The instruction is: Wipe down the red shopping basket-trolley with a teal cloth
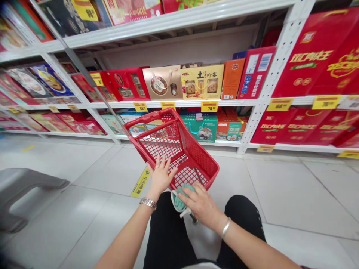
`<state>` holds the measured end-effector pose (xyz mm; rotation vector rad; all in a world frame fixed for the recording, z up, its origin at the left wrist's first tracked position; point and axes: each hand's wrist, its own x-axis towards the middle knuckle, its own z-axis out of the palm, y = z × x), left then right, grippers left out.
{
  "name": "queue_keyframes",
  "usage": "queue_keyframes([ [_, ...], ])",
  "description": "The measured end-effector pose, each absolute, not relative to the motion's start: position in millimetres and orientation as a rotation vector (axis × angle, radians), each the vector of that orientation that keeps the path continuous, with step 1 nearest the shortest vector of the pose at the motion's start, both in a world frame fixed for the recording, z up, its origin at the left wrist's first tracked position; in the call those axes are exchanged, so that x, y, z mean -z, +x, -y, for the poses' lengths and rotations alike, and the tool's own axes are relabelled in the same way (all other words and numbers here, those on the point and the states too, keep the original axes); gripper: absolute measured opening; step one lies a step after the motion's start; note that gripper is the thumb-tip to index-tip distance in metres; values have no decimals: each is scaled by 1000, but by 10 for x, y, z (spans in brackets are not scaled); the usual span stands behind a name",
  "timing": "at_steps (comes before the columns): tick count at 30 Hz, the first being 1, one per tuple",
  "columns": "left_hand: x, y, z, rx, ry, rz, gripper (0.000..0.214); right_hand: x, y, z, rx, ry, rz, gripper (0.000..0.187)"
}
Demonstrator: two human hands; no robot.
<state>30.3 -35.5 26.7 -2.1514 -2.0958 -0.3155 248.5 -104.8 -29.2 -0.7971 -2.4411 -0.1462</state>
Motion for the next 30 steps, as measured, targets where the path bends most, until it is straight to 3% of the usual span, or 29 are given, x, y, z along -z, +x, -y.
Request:
queue_keyframes([
  [4,-280,235,282,206,-2201,2055,66,384,3013,952,347,-724,2436,51],
  [9,-261,236,134,170,-2263,1995,64,235,3357,793,419,-1046,2261,52],
  [18,-248,257,-52,163,-2309,1931,63,13,2093,1019,274,-890,2323,43],
  [22,-222,158,-119,124,-2313,1902,61,184,2157,994,220,-966,2360,47],
  [30,-255,65,-189,65,-2360,1915,64,255,3281,561,92,-1059,2398,70],
])
